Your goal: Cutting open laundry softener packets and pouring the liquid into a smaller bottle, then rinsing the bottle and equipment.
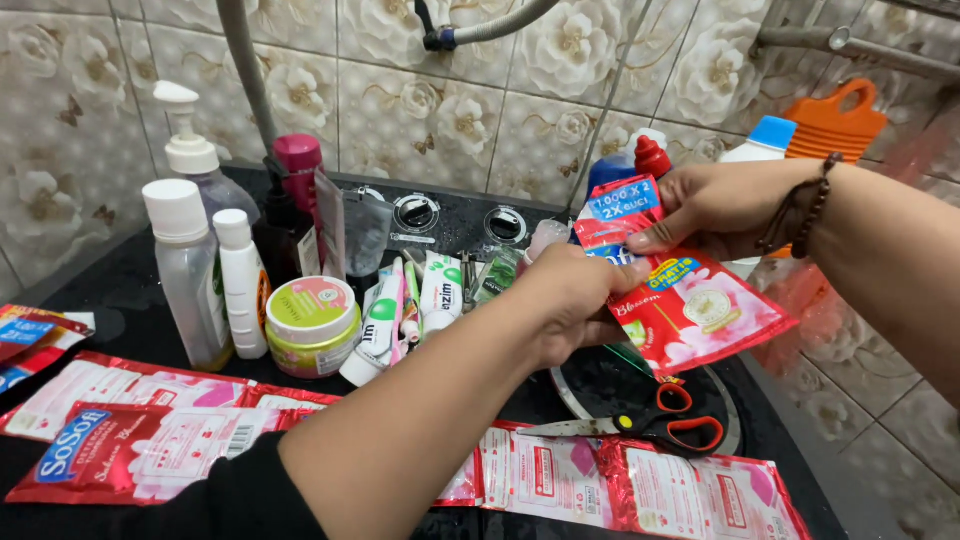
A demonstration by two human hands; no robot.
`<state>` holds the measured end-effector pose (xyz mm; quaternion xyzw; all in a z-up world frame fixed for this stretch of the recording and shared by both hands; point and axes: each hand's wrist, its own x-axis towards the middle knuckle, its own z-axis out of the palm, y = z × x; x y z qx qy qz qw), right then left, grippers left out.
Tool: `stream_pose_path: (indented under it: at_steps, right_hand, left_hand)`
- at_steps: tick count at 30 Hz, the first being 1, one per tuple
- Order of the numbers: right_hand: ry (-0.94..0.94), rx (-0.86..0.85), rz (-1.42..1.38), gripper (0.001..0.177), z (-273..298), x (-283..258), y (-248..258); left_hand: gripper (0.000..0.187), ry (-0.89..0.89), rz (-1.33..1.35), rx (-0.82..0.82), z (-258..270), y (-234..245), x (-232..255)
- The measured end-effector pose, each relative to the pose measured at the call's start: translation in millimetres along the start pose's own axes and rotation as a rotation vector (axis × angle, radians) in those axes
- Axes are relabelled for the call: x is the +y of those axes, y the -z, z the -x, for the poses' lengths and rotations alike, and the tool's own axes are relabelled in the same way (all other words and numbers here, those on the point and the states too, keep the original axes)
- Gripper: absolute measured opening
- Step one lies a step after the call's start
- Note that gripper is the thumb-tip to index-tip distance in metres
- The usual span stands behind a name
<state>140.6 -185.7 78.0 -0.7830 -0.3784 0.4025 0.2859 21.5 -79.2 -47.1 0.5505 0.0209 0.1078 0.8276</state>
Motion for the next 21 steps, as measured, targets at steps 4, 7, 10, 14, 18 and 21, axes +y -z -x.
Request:
stream_pose_path:
  at_steps: [4, 7, 10, 14, 18, 21]
  right_hand:
    - [-0.024, 0.071, 0.051, 0.026, -21, 13, 35]
    - [0.001, 0.082, 0.263, 0.029, -17, -5, 31]
    - [-0.032, 0.248, 0.479, 0.027, -9, -29, 16]
    - [-0.041, 0.047, 0.438, 0.036, -28, -26, 39]
    - [-0.062, 0.14, 0.44, 0.03, -12, -39, 7]
    - [-0.102, 0.179, 0.428, 0.029, -8, -43, -3]
  left_hand:
    - [0.029, -0.003, 0.048, 0.108, 4, -8, 1]
    - [0.031, -0.005, 0.067, 0.208, 8, -15, 2]
    - [0.031, -0.008, 0.093, 0.26, 10, -20, 2]
    - [0.032, -0.043, 0.283, 0.189, -5, -13, -7]
    - [0.033, -0.1, 0.458, 0.086, -19, -9, -15]
    - [0.036, -0.107, 0.484, 0.182, -23, -16, -14]
